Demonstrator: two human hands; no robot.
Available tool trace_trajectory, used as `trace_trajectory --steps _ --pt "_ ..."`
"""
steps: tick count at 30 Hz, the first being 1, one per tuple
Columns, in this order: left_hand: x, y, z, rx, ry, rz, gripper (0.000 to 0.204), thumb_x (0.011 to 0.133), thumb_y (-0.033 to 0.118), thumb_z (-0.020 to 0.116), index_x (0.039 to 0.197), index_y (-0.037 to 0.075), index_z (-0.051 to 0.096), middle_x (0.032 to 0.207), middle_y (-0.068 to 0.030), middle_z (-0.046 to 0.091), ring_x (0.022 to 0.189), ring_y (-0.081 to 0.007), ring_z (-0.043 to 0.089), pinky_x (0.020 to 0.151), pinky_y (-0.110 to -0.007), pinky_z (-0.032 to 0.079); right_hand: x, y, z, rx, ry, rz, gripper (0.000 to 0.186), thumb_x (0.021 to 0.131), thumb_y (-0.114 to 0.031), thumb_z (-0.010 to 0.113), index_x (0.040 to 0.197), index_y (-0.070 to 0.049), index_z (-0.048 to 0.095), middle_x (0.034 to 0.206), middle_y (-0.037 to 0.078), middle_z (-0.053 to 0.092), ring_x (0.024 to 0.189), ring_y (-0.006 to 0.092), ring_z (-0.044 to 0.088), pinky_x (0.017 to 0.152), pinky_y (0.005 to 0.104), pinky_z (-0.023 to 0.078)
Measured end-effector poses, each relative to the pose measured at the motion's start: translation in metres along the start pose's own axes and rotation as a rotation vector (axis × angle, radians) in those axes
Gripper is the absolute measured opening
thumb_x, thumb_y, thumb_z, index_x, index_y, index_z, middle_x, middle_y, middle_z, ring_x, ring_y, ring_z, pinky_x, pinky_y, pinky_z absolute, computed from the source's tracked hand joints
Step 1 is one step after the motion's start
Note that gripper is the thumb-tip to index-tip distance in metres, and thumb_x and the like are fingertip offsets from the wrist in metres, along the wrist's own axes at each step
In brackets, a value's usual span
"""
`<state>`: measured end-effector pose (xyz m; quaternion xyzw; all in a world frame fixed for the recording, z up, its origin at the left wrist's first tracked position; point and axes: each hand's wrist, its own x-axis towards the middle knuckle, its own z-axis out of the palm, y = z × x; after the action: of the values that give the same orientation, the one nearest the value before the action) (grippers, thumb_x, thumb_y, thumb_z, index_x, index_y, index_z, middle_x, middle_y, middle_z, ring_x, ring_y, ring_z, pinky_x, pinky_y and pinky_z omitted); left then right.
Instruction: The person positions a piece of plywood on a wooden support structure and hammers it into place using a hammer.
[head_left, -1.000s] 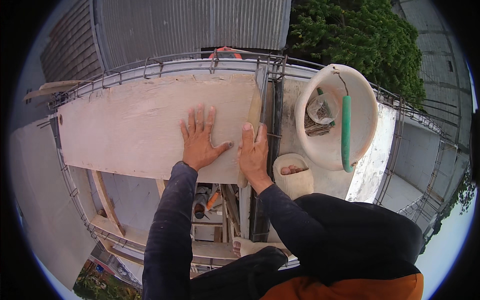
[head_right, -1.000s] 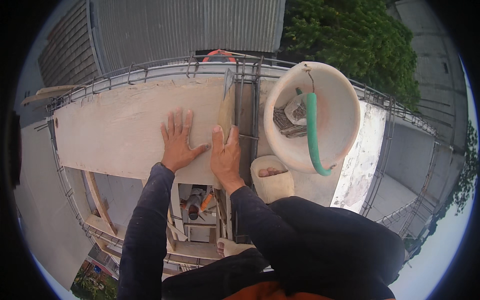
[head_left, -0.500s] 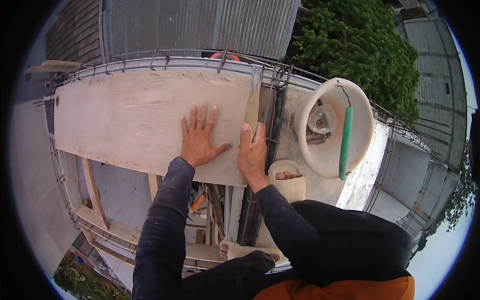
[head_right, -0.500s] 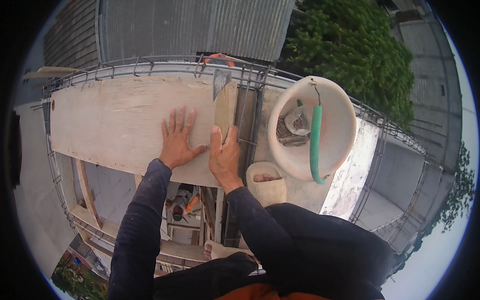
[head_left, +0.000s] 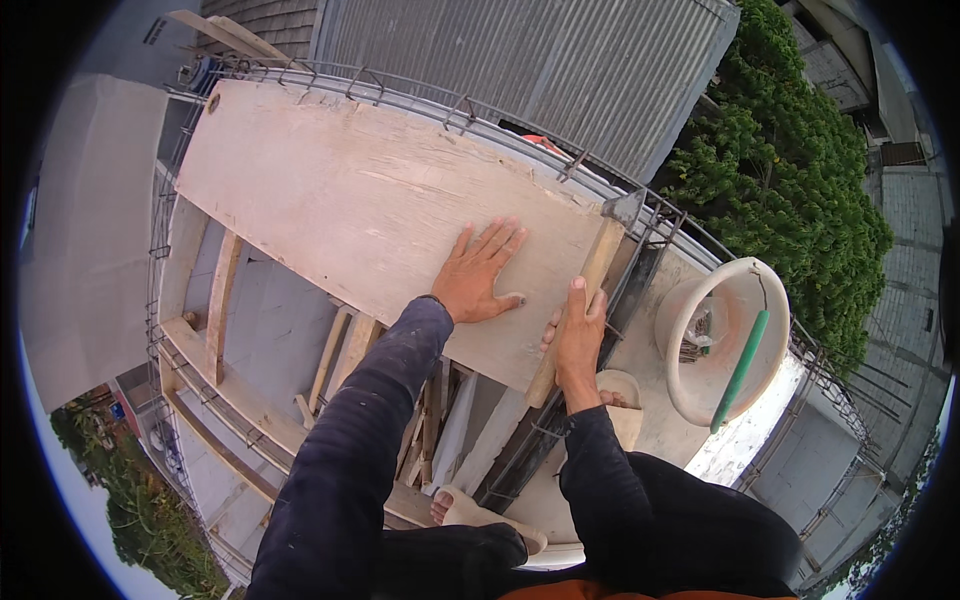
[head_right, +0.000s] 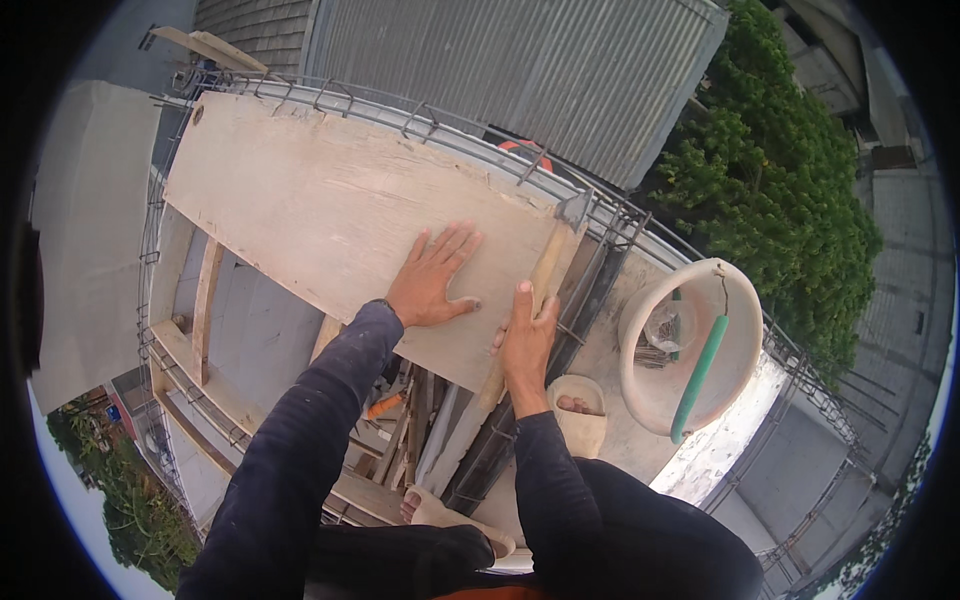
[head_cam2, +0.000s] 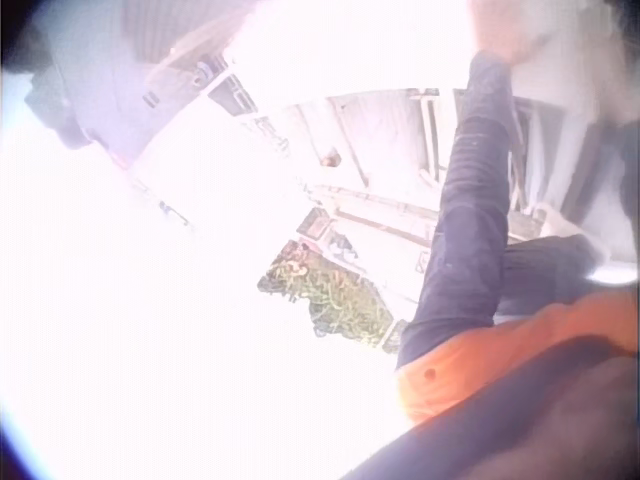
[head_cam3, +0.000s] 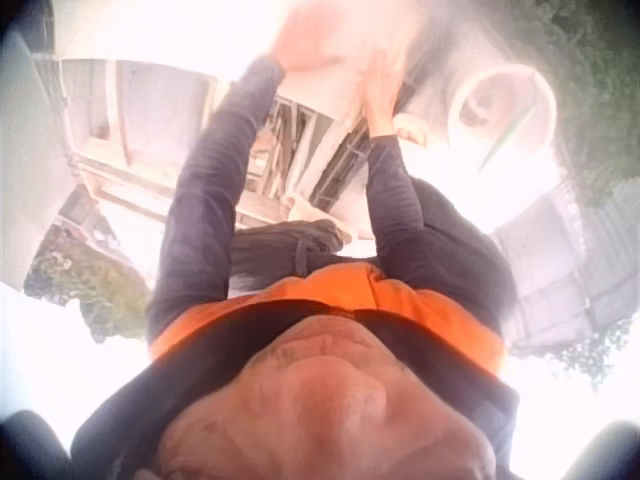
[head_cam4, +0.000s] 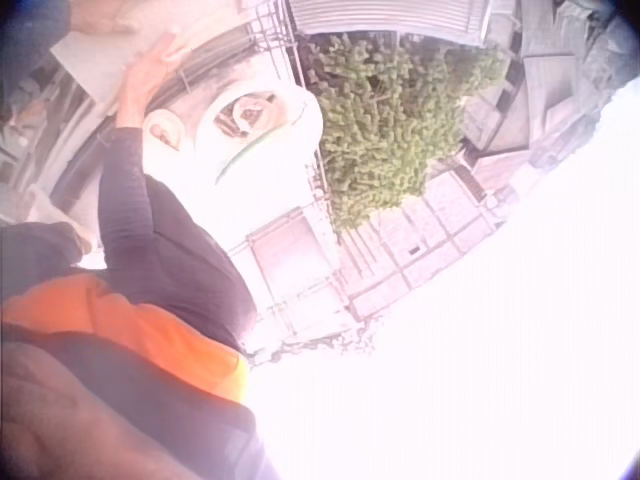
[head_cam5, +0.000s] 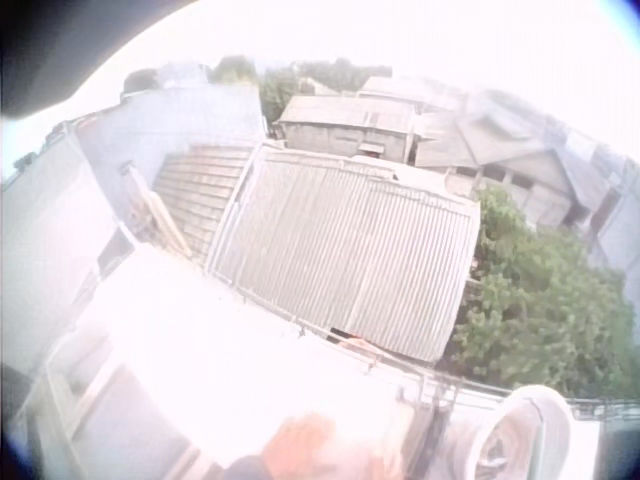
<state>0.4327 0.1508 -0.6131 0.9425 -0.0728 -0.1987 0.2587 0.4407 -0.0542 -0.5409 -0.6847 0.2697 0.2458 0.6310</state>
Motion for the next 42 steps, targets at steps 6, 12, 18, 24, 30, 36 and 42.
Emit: trace_trajectory --steps 6,12,18,24,30,36,42 --pt "-0.008 -0.09 -0.059 0.196 0.221 -0.45 0.122 0.087 0.076 0.068 0.174 0.013 0.008 0.181 -0.0143 0.003 0.166 -0.0361 -0.003 0.13 -0.065 -0.003 0.021 -0.043 0.043 -0.267 -0.288 -0.241 0.053 0.11 -0.058 0.052 0.105 -0.005 0.052 0.071 0.004 0.053 0.056 0.013 0.055 0.05 0.0315 0.047" --pt "-0.009 -0.092 -0.057 0.154 0.233 -0.443 0.122 0.087 0.086 0.058 0.174 0.021 0.004 0.181 -0.008 0.0 0.167 -0.0306 -0.005 0.132 -0.06 -0.004 0.098 -0.041 0.087 -0.604 -0.367 -0.46 0.056 0.111 -0.059 0.049 0.113 -0.004 0.054 0.07 0.0 0.051 0.051 0.0091 0.051 0.044 0.0283 0.043" --pt "-0.018 -0.1 -0.059 0.103 0.223 -0.442 0.118 0.089 0.083 0.058 0.174 0.021 0.004 0.182 -0.0069 0.0 0.167 -0.0287 -0.006 0.133 -0.06 -0.005 0.078 -0.047 0.119 -0.649 -0.384 -0.483 0.06 0.114 -0.056 0.041 0.108 0.003 0.055 0.075 0.016 0.062 0.071 0.0275 0.064 0.069 0.0444 0.051" --pt "-0.009 -0.1 -0.059 0.08 0.223 -0.407 0.117 0.09 0.079 0.061 0.174 0.019 0.006 0.181 -0.0089 0.003 0.167 -0.032 -0.004 0.132 -0.062 -0.003 0.088 -0.023 0.119 -0.709 -0.297 -0.414 0.055 0.114 -0.053 0.041 0.108 0.001 0.052 0.074 0.015 0.063 0.068 0.028 0.065 0.066 0.0442 0.05" --pt "-0.017 -0.106 -0.056 0.1 0.213 -0.423 0.117 0.091 0.08 0.059 0.174 0.019 0.005 0.181 -0.0083 0.001 0.167 -0.0317 -0.005 0.132 -0.062 -0.002 0.07 -0.037 0.107 -0.651 -0.35 -0.553 0.059 0.111 -0.063 0.043 0.11 -0.004 0.051 0.073 0.004 0.055 0.054 0.0132 0.056 0.046 0.0307 0.048" --pt "-0.007 -0.097 -0.064 0.095 0.206 -0.386 0.117 0.091 0.079 0.06 0.174 0.018 0.005 0.181 -0.0083 0.001 0.167 -0.0324 -0.004 0.132 -0.062 -0.003 0.113 -0.056 0.132 -0.922 -0.334 -0.461 0.057 0.114 -0.052 0.042 0.117 0.004 0.053 0.08 0.027 0.067 0.075 0.0459 0.069 0.069 0.052 0.051" --pt "-0.016 -0.103 -0.057 0.099 0.21 -0.414 0.117 0.091 0.078 0.06 0.174 0.018 0.003 0.181 -0.0087 0.0 0.167 -0.032 -0.004 0.132 -0.062 -0.003 0.095 -0.053 0.132 -0.98 -0.327 -0.582 0.066 0.113 -0.056 0.04 0.124 0.007 0.055 0.088 0.036 0.07 0.089 0.0518 0.071 0.079 0.0568 0.053"
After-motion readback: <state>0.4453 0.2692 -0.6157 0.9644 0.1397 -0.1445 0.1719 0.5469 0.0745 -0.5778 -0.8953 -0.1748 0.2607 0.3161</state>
